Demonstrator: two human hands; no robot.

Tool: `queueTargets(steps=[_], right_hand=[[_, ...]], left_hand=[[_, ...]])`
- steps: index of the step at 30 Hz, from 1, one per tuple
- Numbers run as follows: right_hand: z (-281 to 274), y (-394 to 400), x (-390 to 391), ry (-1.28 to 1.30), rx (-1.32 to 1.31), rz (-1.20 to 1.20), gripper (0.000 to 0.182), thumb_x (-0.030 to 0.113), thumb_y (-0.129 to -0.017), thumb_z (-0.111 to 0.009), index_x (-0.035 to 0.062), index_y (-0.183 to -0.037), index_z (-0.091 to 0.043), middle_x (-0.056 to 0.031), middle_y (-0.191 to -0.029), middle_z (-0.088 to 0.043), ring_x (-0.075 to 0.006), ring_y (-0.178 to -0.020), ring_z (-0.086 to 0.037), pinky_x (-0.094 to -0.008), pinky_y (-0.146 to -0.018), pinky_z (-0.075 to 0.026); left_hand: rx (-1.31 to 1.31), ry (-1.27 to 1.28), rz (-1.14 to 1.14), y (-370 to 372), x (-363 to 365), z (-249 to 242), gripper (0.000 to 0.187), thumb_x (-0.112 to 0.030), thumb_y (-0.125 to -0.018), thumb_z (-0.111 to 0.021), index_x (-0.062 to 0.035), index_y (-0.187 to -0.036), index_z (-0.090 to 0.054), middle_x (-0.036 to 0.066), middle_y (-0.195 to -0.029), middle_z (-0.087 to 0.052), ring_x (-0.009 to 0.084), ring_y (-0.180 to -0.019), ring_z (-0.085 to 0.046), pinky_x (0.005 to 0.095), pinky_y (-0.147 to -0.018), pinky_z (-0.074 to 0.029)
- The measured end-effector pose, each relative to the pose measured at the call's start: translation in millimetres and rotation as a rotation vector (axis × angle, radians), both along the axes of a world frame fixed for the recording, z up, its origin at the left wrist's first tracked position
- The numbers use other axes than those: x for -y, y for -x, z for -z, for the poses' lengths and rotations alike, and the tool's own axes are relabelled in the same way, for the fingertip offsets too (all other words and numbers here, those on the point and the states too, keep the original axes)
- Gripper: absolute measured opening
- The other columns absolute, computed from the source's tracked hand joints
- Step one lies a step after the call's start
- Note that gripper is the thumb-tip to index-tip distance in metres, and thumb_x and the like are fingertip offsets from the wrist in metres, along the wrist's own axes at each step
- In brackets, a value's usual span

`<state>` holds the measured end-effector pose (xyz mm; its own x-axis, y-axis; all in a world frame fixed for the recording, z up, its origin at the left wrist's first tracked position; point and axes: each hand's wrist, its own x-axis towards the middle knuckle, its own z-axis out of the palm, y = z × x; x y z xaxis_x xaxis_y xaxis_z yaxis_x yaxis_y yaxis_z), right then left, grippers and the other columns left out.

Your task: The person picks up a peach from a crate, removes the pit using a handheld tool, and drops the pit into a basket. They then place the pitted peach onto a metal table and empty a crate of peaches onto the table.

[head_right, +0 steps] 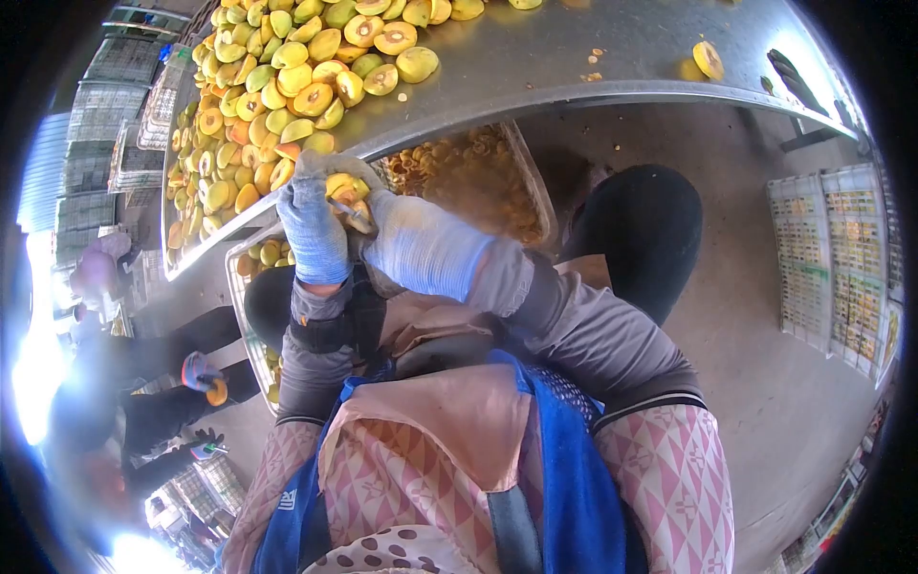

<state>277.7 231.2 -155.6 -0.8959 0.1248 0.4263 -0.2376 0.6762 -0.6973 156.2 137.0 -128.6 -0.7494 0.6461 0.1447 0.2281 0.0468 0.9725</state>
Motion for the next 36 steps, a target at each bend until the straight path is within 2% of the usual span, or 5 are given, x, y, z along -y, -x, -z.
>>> queueTargets(steps=[5, 20, 24, 27, 36], right_hand=[[-11, -5, 3, 0.116, 0.166, 0.106, 0.022, 0.016, -0.084, -0.063, -0.0022, -0.097, -0.063, -0.0225, -0.077, -0.065, -0.0369, -0.074, -0.067, -0.0441, -0.067, -0.054], [-19, -4, -2, 0.312, 0.057, -0.101, 0.027, 0.02, -0.088, -0.065, 0.0003, -0.106, -0.061, -0.0174, -0.093, -0.067, -0.035, -0.091, -0.066, -0.0403, -0.078, -0.053], [-21, -3, 0, 1.08, 0.389, -0.22, 0.025, 0.025, -0.092, -0.064, 0.0019, -0.1, -0.062, -0.0071, -0.077, -0.064, -0.0225, -0.068, -0.066, -0.0343, -0.061, -0.053], [-40, -11, -16, 1.465, 0.694, -0.381, 0.017, 0.028, -0.095, -0.062, 0.015, -0.083, -0.059, 0.0028, -0.058, -0.048, -0.0087, -0.042, -0.045, -0.0245, -0.037, -0.035], [-26, -18, -15, 2.023, 0.551, -0.799, 0.026, 0.031, -0.096, -0.061, 0.0084, -0.085, -0.053, 0.0044, -0.054, -0.041, -0.0051, -0.035, -0.035, -0.0207, -0.029, -0.026]], left_hand=[[0.093, -0.059, -0.078, -7, -11, -10, 0.04, -0.035, -0.099, -0.058, 0.0008, -0.084, -0.066, 0.003, -0.07, -0.063, 0.0084, -0.064, -0.059, 0.0228, -0.054, -0.046], [0.163, -0.163, -0.098, -8, -21, -15, 0.042, -0.034, -0.1, -0.055, -0.0006, -0.076, -0.062, 0.003, -0.065, -0.061, 0.0089, -0.056, -0.058, 0.0229, -0.047, -0.044], [0.063, -0.127, -0.047, -4, -15, -11, 0.044, -0.035, -0.1, -0.053, 0.0005, -0.077, -0.063, 0.004, -0.066, -0.062, 0.0094, -0.057, -0.059, 0.0232, -0.048, -0.045], [0.122, -0.116, -0.015, -4, -11, -12, 0.047, -0.04, -0.099, -0.052, 0.0016, -0.08, -0.065, 0.005, -0.066, -0.064, 0.01, -0.058, -0.06, 0.023, -0.049, -0.045], [0.232, -0.279, 0.058, -4, -14, -1, 0.054, -0.049, -0.1, -0.043, 0.0005, -0.091, -0.063, 0.009, -0.079, -0.067, 0.0141, -0.067, -0.061, 0.025, -0.056, -0.05]])
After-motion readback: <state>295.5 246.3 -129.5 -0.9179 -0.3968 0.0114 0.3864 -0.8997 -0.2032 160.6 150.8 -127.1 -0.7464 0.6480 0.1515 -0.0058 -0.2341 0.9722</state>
